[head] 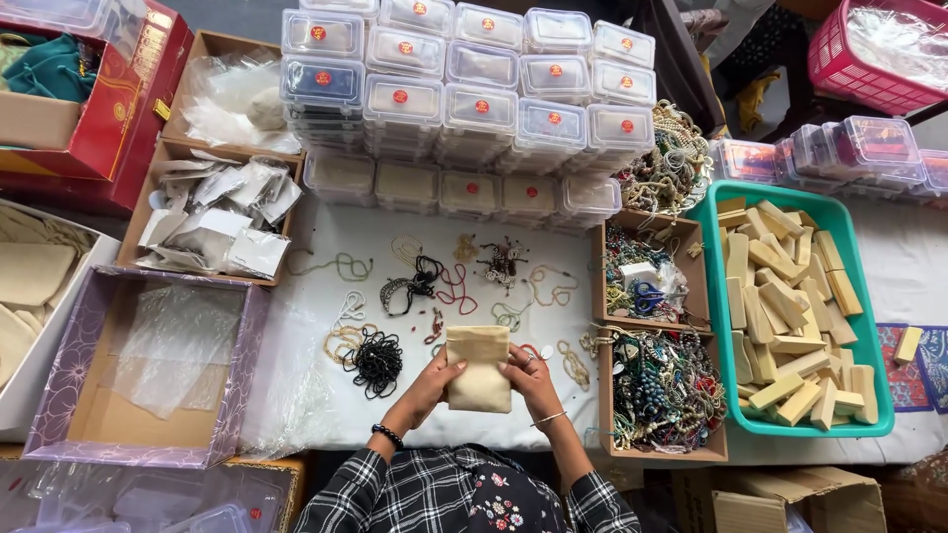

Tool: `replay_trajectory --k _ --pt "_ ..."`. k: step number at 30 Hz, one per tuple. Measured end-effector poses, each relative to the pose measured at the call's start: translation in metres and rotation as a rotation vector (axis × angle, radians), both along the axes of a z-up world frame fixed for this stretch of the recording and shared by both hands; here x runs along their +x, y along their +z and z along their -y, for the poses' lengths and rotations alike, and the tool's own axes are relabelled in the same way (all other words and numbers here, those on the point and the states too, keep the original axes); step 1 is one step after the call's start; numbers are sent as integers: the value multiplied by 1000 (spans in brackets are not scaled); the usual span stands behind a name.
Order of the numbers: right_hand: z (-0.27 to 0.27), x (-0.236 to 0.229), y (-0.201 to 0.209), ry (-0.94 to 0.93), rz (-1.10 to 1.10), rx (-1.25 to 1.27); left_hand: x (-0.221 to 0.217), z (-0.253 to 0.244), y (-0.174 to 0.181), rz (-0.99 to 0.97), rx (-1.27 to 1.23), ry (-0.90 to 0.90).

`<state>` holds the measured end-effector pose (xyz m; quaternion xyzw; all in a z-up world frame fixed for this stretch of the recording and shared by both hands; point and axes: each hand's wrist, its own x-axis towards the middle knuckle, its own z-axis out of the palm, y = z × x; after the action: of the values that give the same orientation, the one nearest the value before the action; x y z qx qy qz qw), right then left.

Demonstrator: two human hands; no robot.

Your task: The person organizes various jewelry items on a table. They pick up necklaces and bracelets, place them into small plastic containers, and arrange them in stacks. The person also handles small fabric pouches and wooden blocks during the process.

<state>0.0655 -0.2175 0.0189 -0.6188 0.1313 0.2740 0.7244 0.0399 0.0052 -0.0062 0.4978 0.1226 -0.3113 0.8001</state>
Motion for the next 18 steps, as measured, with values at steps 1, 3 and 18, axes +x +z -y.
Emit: replay_trajectory --k 1,3,18 --pt "16 -4 -45 0 -2 0 0 -1 2 -2 0 0" --pt "47 -13 -134 -78 139 102 0 -5 5 -37 -120 -12" --pt "-5 4 18 97 -112 48 14 -17 53 -102 -47 -33"
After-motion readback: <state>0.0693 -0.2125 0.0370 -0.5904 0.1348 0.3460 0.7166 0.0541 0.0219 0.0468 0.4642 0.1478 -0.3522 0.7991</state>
